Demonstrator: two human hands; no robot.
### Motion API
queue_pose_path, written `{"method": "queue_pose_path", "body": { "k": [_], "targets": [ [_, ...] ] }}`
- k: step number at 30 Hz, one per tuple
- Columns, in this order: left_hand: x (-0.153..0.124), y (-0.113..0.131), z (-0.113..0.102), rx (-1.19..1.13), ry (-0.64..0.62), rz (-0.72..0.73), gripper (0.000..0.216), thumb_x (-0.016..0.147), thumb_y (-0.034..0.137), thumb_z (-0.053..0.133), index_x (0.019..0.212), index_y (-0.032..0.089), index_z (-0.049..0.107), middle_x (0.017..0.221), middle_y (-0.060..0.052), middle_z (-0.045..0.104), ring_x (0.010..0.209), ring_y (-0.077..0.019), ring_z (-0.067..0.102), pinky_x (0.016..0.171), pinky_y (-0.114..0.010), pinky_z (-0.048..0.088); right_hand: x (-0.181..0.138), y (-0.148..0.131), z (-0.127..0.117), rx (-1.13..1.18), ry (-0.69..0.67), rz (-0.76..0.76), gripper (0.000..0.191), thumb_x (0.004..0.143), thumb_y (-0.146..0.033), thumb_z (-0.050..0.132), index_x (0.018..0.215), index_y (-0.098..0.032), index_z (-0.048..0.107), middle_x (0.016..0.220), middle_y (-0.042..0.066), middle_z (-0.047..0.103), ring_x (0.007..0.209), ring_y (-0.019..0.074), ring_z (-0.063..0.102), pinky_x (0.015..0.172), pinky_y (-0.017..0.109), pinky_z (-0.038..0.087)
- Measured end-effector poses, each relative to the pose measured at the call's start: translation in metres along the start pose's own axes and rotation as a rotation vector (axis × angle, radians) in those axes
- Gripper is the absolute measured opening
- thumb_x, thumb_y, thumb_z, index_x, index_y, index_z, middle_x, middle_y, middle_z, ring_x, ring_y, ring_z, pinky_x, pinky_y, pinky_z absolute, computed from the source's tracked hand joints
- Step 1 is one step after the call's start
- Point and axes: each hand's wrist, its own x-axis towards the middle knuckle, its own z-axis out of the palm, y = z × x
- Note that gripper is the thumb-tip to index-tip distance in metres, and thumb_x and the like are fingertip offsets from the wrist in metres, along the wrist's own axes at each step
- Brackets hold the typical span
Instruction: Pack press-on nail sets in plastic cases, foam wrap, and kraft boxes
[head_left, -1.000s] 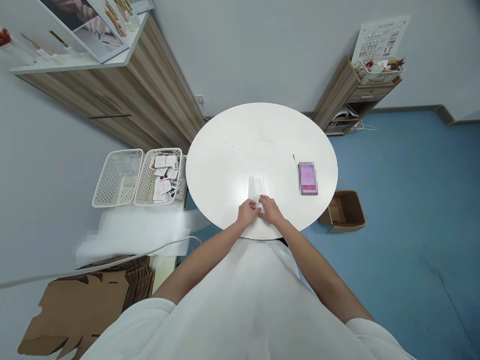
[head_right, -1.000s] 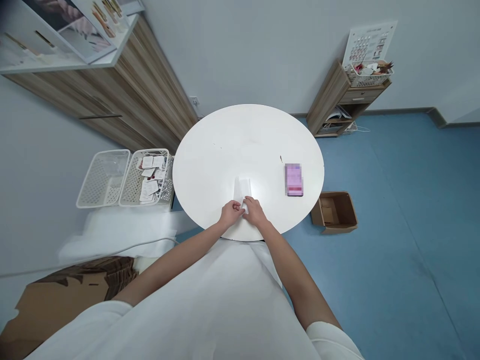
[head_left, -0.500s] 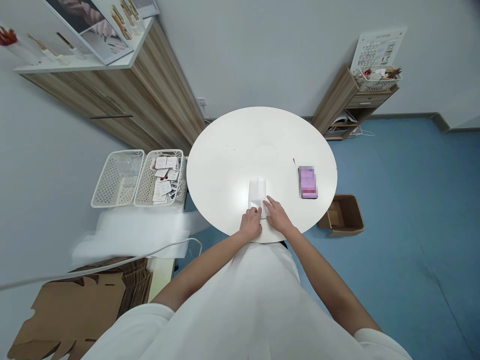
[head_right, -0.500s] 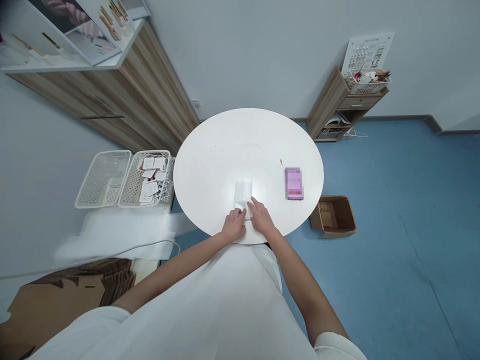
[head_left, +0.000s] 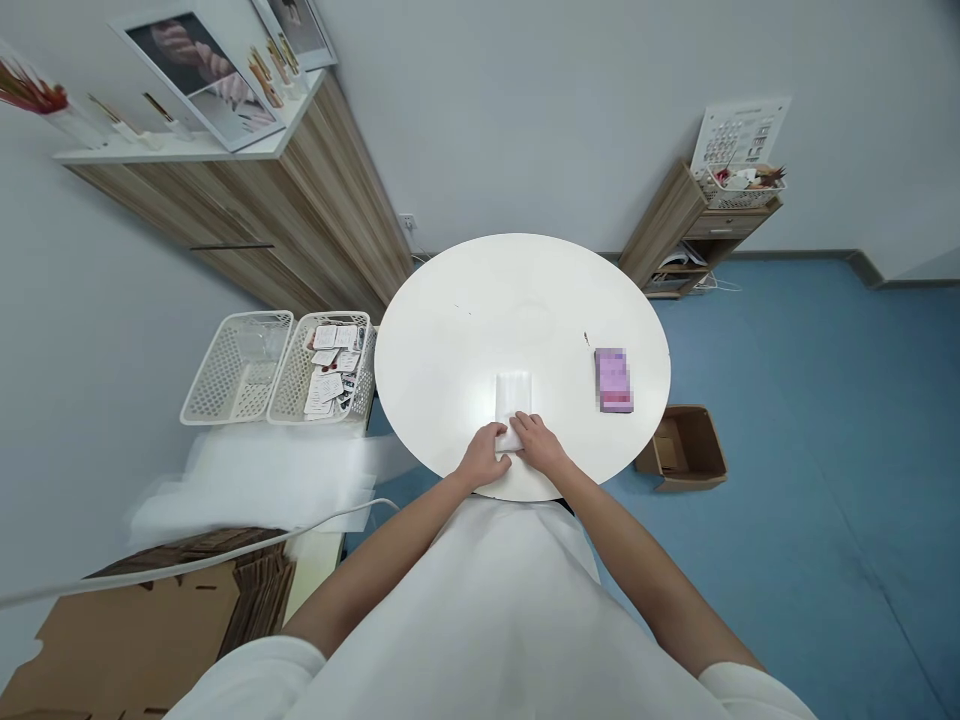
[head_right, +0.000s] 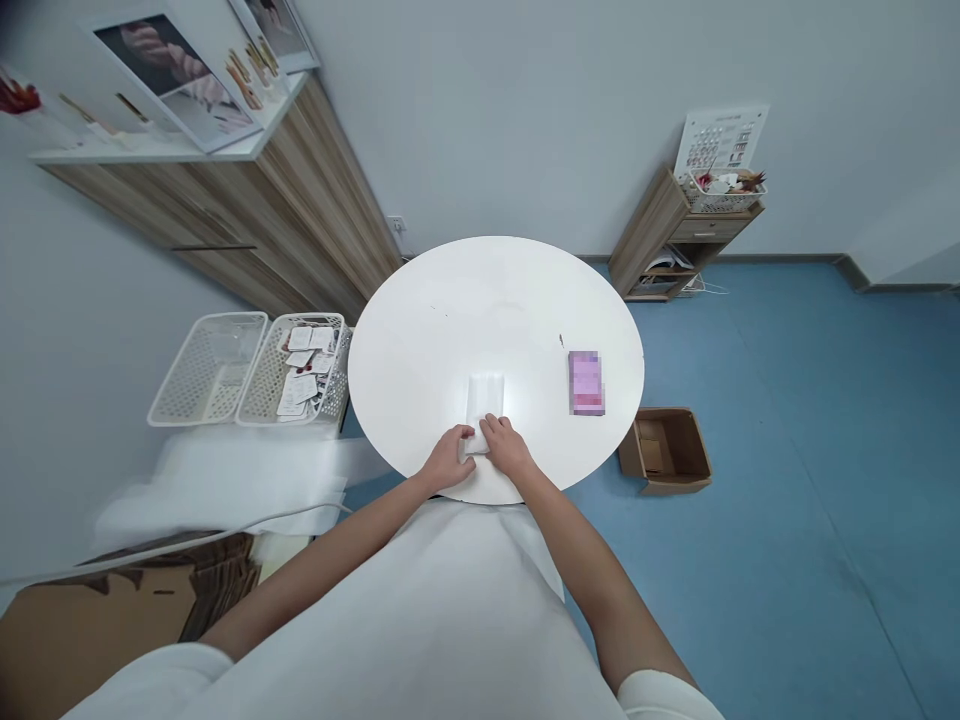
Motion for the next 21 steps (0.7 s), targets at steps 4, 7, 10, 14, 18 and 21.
{"method": "queue_pose_path", "body": {
  "k": [4,7,10,14,18,21],
  "targets": [
    [0.011,-0.009,-0.014,-0.025,0.017,-0.02,0.063,0.047,0.012,0.064,0.108,0.023,0.052,0.13,-0.007,0.041,0.124,-0.0271,0.03,0.104,-0.039,0.022,0.0,-0.003,0.001,-0.007,-0.003,0.014,0.054,0.07,-0.008,0.049,0.121,-0.021,0.038,0.124,0.01,0.041,0.103,0.0272,0.038,0.078,0.038,0.044],
    [0.023,-0.012,-0.017,-0.143,0.01,-0.019,0.063,0.042,0.012,0.069,0.103,0.022,0.055,0.128,-0.008,0.044,0.124,-0.027,0.032,0.104,-0.038,0.022,0.0,-0.004,-0.004,-0.01,-0.015,-0.002,0.057,0.067,-0.01,0.052,0.122,-0.018,0.037,0.124,0.012,0.041,0.103,0.0276,0.038,0.083,0.04,0.04],
    [0.024,-0.013,-0.017,-0.112,-0.039,-0.005,0.061,0.044,0.01,0.068,0.102,0.023,0.055,0.123,-0.007,0.048,0.12,-0.026,0.036,0.103,-0.037,0.024,-0.006,-0.004,-0.01,-0.006,-0.044,-0.045,0.058,0.063,-0.013,0.054,0.12,-0.016,0.04,0.121,0.011,0.042,0.103,0.0272,0.038,0.086,0.04,0.038],
    [0.008,-0.015,-0.012,0.112,-0.196,-0.008,0.051,0.053,0.01,0.064,0.1,0.026,0.056,0.113,-0.007,0.053,0.114,-0.0267,0.04,0.1,-0.039,0.026,-0.027,-0.006,-0.011,0.098,-0.102,-0.081,0.055,0.064,-0.021,0.056,0.117,-0.015,0.045,0.117,0.011,0.046,0.101,0.0266,0.04,0.086,0.04,0.036],
    [-0.003,-0.017,-0.005,0.201,-0.225,-0.055,0.042,0.059,0.017,0.063,0.099,0.027,0.057,0.109,-0.007,0.052,0.11,-0.0269,0.041,0.096,-0.04,0.029,-0.037,-0.007,-0.011,0.267,-0.126,-0.043,0.048,0.066,-0.024,0.055,0.114,-0.019,0.049,0.115,0.008,0.049,0.102,0.0239,0.043,0.086,0.037,0.036],
    [0.002,-0.019,-0.002,0.181,-0.128,-0.089,0.026,0.062,0.028,0.063,0.089,0.028,0.06,0.102,-0.005,0.052,0.104,-0.0254,0.045,0.092,-0.038,0.032,-0.028,-0.002,-0.014,0.404,-0.116,0.073,0.027,0.071,-0.027,0.05,0.096,-0.02,0.056,0.108,0.006,0.052,0.096,0.0209,0.048,0.081,0.034,0.04]
  ]
}}
